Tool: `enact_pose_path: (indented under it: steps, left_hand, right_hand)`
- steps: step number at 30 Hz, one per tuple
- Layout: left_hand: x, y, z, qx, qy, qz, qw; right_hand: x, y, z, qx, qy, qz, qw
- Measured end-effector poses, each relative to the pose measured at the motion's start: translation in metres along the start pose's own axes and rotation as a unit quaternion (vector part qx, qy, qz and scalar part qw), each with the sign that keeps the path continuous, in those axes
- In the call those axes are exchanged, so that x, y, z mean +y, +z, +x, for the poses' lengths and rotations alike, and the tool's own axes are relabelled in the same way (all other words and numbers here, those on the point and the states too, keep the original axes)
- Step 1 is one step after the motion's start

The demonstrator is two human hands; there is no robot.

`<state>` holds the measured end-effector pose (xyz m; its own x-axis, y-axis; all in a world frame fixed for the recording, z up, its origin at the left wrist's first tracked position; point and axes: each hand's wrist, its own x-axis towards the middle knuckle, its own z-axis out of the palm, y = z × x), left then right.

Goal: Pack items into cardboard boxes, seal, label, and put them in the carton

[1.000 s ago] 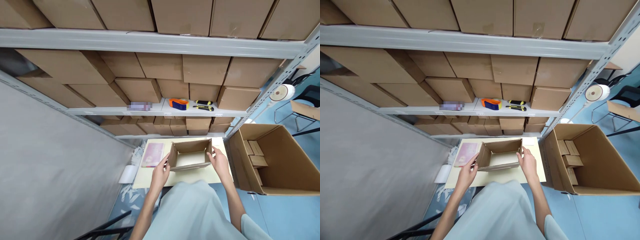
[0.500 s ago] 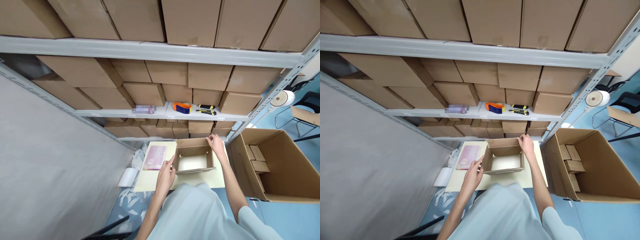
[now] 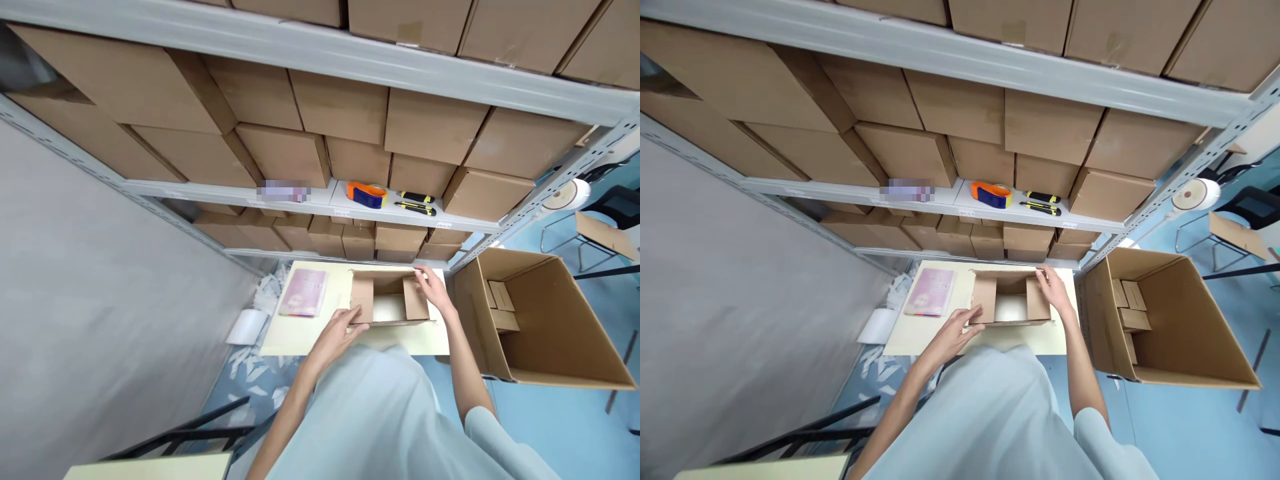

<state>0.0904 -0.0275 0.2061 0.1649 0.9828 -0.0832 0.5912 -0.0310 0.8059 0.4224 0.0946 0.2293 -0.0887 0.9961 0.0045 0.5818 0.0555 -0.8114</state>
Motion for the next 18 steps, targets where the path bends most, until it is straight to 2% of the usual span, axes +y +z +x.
enact_pose_path:
  steps: [3, 7, 10, 13, 18]
  left_hand:
    - [-0.009, 0.006, 0.005, 0.054, -0.024, 0.004, 0.998]
    - [-0.017, 0.013, 0.020, 0.152, -0.056, 0.030, 0.986]
    - [-0.020, 0.014, 0.031, 0.142, -0.014, 0.059, 0.988]
    - [-0.021, 0.016, 0.040, 0.120, 0.008, 0.072, 0.990]
    - [-0.017, 0.025, 0.054, 0.165, -0.020, 0.021, 0.986]
  right_hand:
    - [0.008, -0.008, -0.010, 0.025, -0.022, 0.001, 0.999]
    - [0.027, -0.012, -0.027, 0.063, -0.004, -0.047, 0.997]
    - [0.043, -0.008, -0.039, 0.038, 0.016, -0.036, 0.998]
    - [0.054, 0.001, -0.046, 0.020, 0.052, 0.038, 0.998]
    - [0.061, 0.017, -0.047, 0.052, 0.097, 0.118, 0.987]
